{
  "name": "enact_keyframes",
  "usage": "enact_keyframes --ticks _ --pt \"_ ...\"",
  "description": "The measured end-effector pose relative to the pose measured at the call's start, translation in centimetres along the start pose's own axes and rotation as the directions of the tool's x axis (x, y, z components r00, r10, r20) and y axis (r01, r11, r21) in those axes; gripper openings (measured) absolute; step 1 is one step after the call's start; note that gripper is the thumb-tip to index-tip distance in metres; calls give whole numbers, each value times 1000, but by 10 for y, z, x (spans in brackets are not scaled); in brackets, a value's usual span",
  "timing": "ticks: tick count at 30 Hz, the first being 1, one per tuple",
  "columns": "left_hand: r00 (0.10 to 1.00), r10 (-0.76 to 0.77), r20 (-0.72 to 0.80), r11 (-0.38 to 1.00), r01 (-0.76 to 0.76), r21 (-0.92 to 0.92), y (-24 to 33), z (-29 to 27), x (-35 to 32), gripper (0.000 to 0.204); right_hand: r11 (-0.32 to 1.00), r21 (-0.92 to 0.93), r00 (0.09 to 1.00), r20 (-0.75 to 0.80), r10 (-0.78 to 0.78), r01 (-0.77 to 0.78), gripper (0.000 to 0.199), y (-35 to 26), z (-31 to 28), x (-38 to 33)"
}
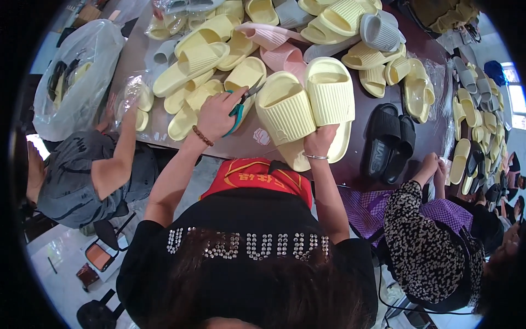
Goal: Trim excess plastic material from newly manufactured slippers using scissors.
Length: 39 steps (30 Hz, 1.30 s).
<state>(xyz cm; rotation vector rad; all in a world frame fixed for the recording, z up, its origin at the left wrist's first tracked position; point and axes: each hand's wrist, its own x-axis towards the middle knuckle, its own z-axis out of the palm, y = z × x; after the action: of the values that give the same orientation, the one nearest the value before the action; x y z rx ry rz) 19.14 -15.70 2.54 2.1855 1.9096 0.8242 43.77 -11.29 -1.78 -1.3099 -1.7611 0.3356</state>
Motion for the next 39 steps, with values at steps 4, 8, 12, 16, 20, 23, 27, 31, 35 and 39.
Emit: enact_keyframes --ticks 4,8,12,16,20,23,27,31,35,39 --pt "994 94 -52 979 -83 186 2 -8 8 45 998 -56 1000 0 -13 12 35 -5 -1 5" --pt "1000 14 28 991 -17 132 2 -12 16 42 999 49 1000 22 16 -17 38 -12 -3 10" --pt "995 -34 94 999 31 35 0 -12 20 39 998 18 995 79 -60 59 39 -12 -7 10" --pt "997 -43 66 998 39 54 6 -16 20 38 999 34 998 60 2 -4 38 -16 -4 11" --pt "998 -44 40 995 40 96 12 -21 17 37 997 -55 998 1 -57 57 35 -12 -4 12" --pt "996 -48 69 999 48 13 8 -16 12 38 994 97 996 77 52 -59 36 -4 -4 4" --pt "977 -54 204 963 105 -247 1 -22 10 41 991 114 987 151 47 -64 34 2 -10 3" --pt "924 -41 381 891 207 -405 1 -38 15 43 985 174 971 235 -48 7 33 1 -19 10" --pt "897 19 442 888 188 -420 -3 -45 29 44 970 100 951 198 -237 221 35 -4 -18 20" --pt "935 59 350 902 100 -420 -4 -41 30 44 958 161 939 216 -267 236 35 -7 -16 23"
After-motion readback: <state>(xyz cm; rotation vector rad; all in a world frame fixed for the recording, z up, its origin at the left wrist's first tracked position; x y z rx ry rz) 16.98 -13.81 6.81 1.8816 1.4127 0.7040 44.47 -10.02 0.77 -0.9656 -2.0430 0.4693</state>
